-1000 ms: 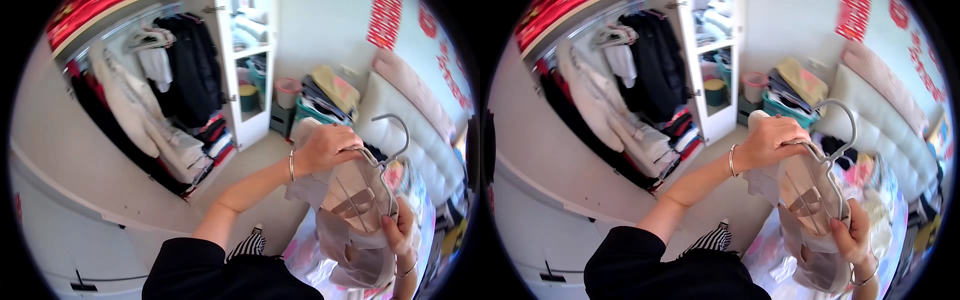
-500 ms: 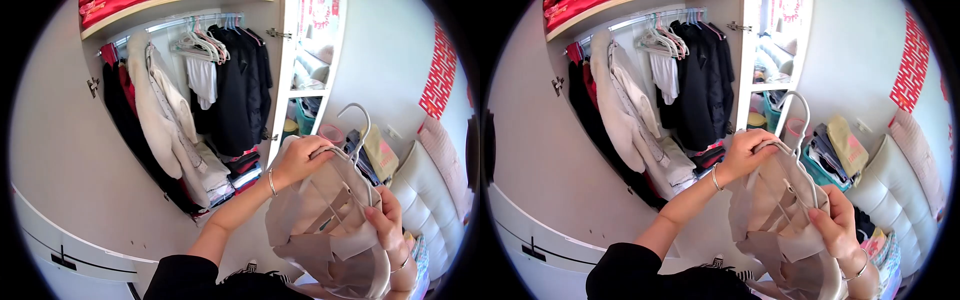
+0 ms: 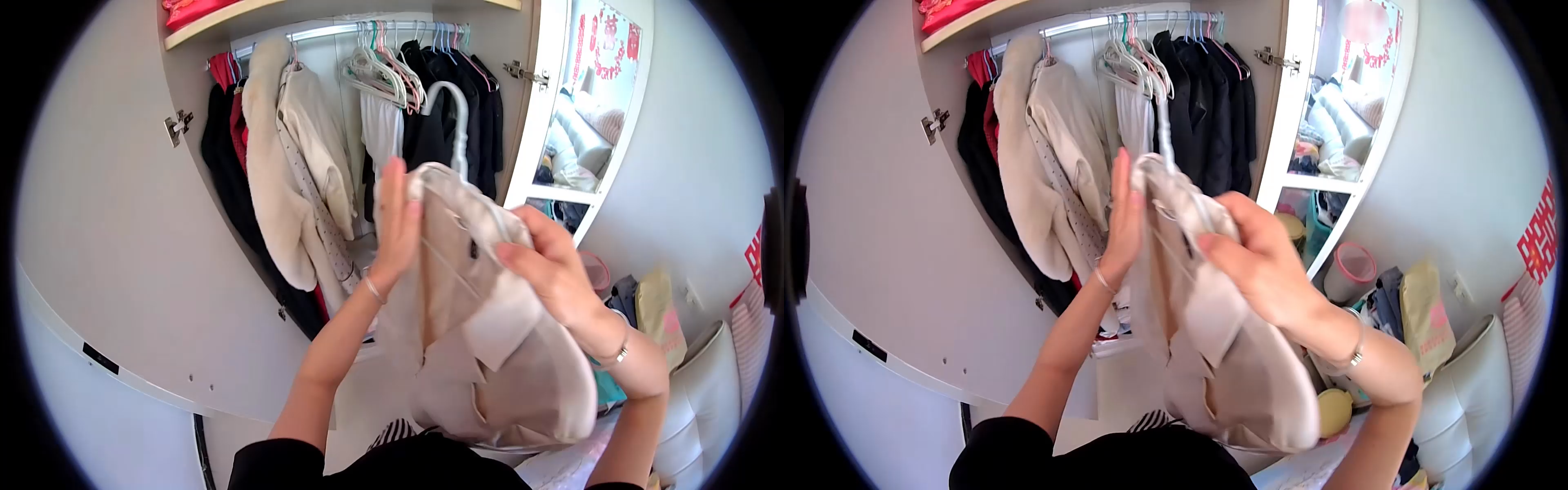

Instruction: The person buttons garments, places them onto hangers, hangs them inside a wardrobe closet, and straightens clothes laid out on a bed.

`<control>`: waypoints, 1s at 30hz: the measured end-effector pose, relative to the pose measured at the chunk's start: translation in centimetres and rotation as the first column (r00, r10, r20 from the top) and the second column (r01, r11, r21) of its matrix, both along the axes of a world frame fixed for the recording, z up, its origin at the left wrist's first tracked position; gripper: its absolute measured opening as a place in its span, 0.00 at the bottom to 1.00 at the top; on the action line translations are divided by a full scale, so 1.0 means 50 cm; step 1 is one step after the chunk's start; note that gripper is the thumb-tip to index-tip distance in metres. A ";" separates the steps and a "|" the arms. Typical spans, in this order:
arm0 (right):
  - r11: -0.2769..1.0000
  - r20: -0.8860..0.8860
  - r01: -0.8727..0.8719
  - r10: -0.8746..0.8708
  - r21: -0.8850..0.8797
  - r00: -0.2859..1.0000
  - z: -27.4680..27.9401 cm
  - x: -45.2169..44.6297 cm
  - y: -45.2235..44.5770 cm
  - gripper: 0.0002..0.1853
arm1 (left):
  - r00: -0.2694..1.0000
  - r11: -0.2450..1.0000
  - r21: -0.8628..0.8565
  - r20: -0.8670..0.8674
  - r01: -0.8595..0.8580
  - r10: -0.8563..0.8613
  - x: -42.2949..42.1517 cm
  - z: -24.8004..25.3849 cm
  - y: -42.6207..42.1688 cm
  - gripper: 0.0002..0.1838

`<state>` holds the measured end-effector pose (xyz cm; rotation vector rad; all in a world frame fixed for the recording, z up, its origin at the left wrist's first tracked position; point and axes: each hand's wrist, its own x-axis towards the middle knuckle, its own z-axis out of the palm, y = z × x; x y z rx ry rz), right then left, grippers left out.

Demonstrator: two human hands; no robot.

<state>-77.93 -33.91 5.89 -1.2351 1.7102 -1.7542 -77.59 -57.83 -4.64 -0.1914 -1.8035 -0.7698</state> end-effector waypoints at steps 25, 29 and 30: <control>0.969 -0.392 0.149 -0.217 -0.198 0.894 0.223 -0.338 -0.818 0.17 | 0.927 0.692 0.662 -0.010 0.288 -0.376 -0.271 0.044 -0.568 0.38; 0.952 -0.399 0.216 -0.289 -0.218 0.870 0.239 -0.372 -0.913 0.22 | 0.938 0.651 0.711 -0.037 0.267 -0.345 -0.276 0.046 -0.628 0.39; 0.953 -0.403 0.211 -0.284 -0.216 0.870 0.242 -0.382 -0.933 0.22 | 0.939 0.632 0.728 -0.052 0.268 -0.339 -0.274 0.045 -0.641 0.39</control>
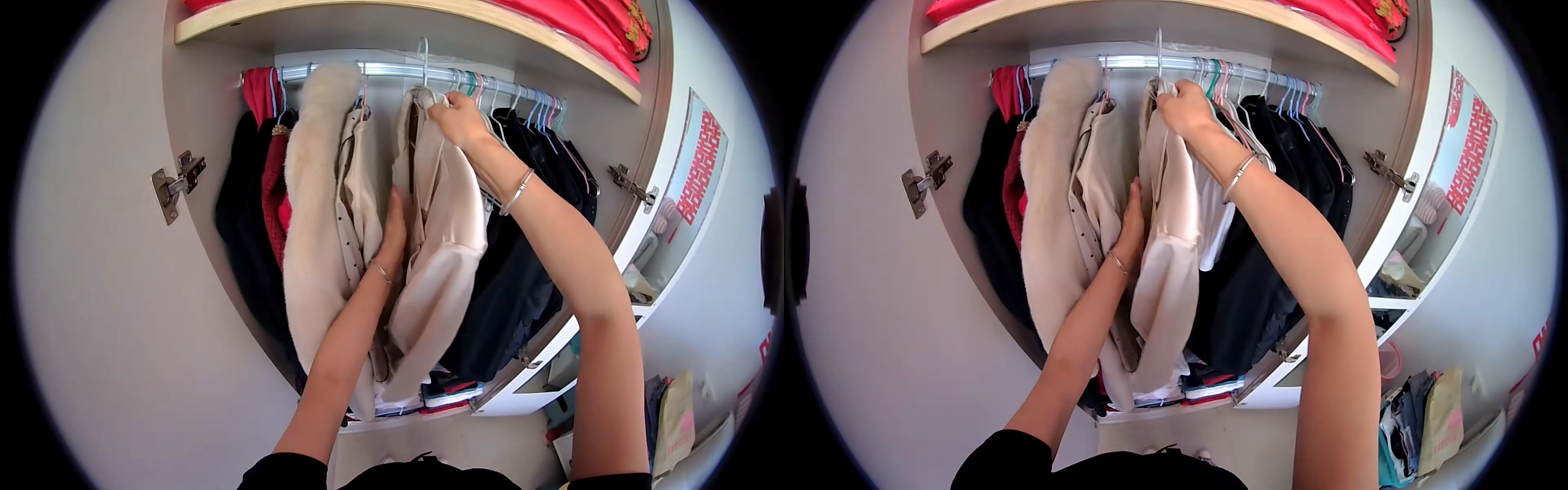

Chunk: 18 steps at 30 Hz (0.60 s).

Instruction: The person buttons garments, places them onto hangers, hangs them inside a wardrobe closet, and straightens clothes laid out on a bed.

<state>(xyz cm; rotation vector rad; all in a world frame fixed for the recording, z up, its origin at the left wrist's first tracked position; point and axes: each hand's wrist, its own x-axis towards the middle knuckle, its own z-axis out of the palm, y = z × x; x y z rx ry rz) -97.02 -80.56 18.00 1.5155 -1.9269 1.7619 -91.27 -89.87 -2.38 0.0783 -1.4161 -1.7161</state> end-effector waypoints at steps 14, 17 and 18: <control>0.994 0.038 0.060 -0.064 0.090 0.997 -0.055 -0.117 -0.207 0.22 | 0.953 0.972 -0.028 0.188 -0.235 0.236 0.077 -0.032 -0.112 0.42; 0.996 0.056 -0.006 0.001 0.085 0.998 -0.089 -0.140 -0.229 0.22 | 0.972 0.987 -0.023 0.175 -0.157 0.159 0.069 -0.035 -0.104 0.41; 0.995 0.084 -0.067 0.060 0.076 0.995 -0.108 -0.147 -0.230 0.22 | 0.968 0.988 -0.012 0.195 -0.157 0.156 0.061 -0.044 -0.113 0.41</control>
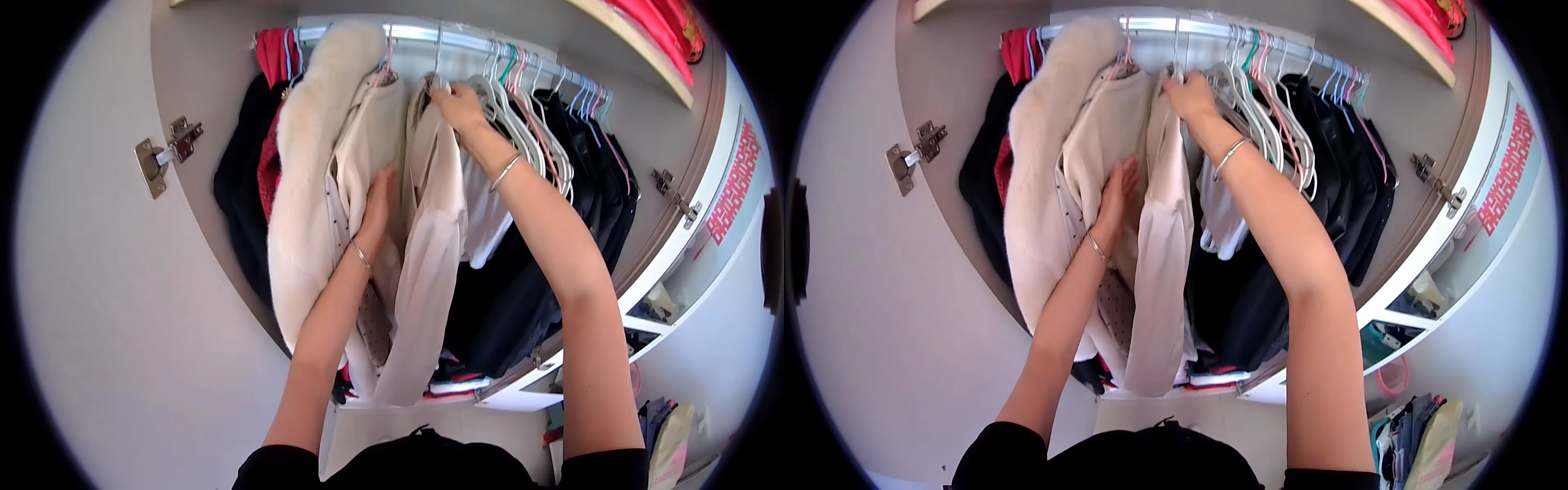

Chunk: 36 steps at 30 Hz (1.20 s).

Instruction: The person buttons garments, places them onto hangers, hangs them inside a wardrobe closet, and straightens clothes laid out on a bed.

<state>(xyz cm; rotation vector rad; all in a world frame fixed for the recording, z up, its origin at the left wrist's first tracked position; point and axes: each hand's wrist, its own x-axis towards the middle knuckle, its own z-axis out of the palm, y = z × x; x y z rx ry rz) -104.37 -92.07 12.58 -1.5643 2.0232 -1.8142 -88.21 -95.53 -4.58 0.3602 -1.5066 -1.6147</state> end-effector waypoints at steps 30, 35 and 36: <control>0.774 0.001 -0.079 0.100 0.628 0.995 -0.670 -0.054 0.173 0.29 | 0.971 0.971 0.225 0.237 -0.082 0.027 -0.099 -0.267 -0.014 0.18; 0.758 -0.406 0.181 0.119 0.626 0.906 -0.620 -0.047 0.151 0.33 | 0.941 0.883 0.328 0.160 -0.337 0.299 -0.061 -0.292 -0.023 0.18; 0.798 -0.351 0.084 0.166 0.596 0.922 -0.611 -0.048 0.152 0.33 | 0.952 0.908 0.292 0.154 -0.301 0.266 -0.056 -0.288 -0.001 0.16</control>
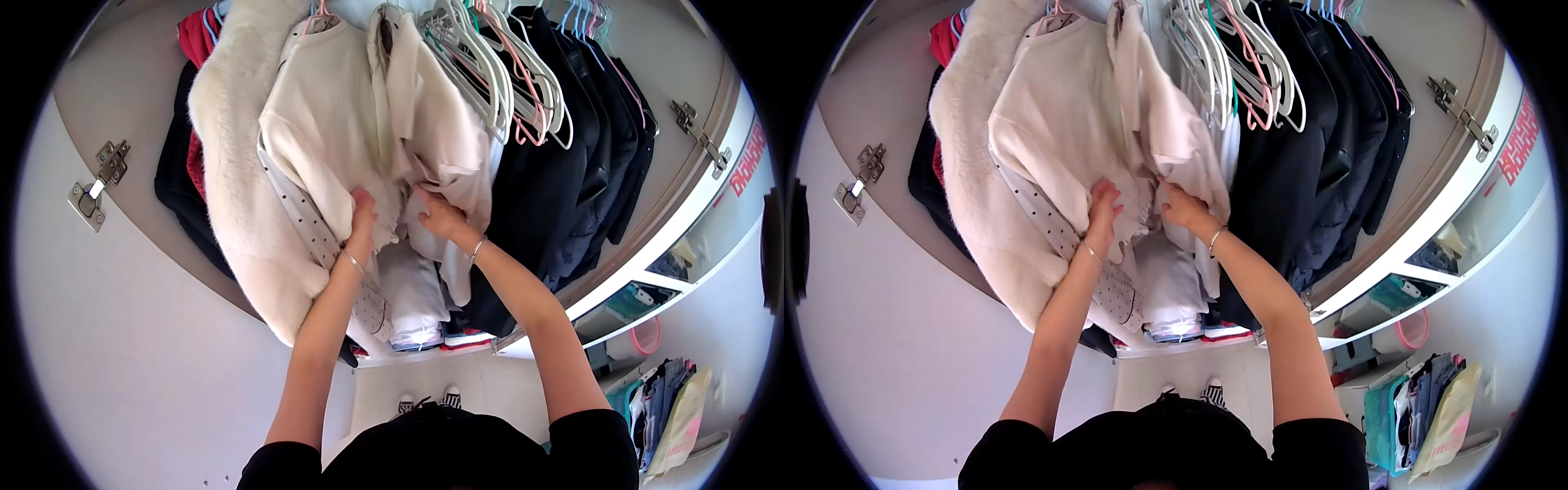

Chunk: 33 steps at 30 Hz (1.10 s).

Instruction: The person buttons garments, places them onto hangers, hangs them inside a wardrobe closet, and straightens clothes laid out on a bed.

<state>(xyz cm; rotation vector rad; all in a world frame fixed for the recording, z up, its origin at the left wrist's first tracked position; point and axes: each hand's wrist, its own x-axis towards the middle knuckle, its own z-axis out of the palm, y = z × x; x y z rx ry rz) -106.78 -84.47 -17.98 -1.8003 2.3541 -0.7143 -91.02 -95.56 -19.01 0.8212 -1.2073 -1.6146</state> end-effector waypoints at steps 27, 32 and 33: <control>0.870 0.847 -0.459 0.374 -0.179 0.378 -0.013 0.203 0.312 0.10 | 0.883 0.784 -0.469 -0.021 0.405 -0.469 0.119 0.072 0.312 0.24; 0.943 0.940 0.119 0.287 -0.311 0.186 -0.035 0.228 0.384 0.10 | 0.826 0.763 -0.364 0.029 0.534 -0.563 0.127 0.038 0.375 0.13; 0.912 0.934 0.212 0.326 -0.351 0.144 -0.045 0.236 0.404 0.10 | 0.798 0.746 -0.336 0.027 0.574 -0.602 0.121 0.027 0.394 0.12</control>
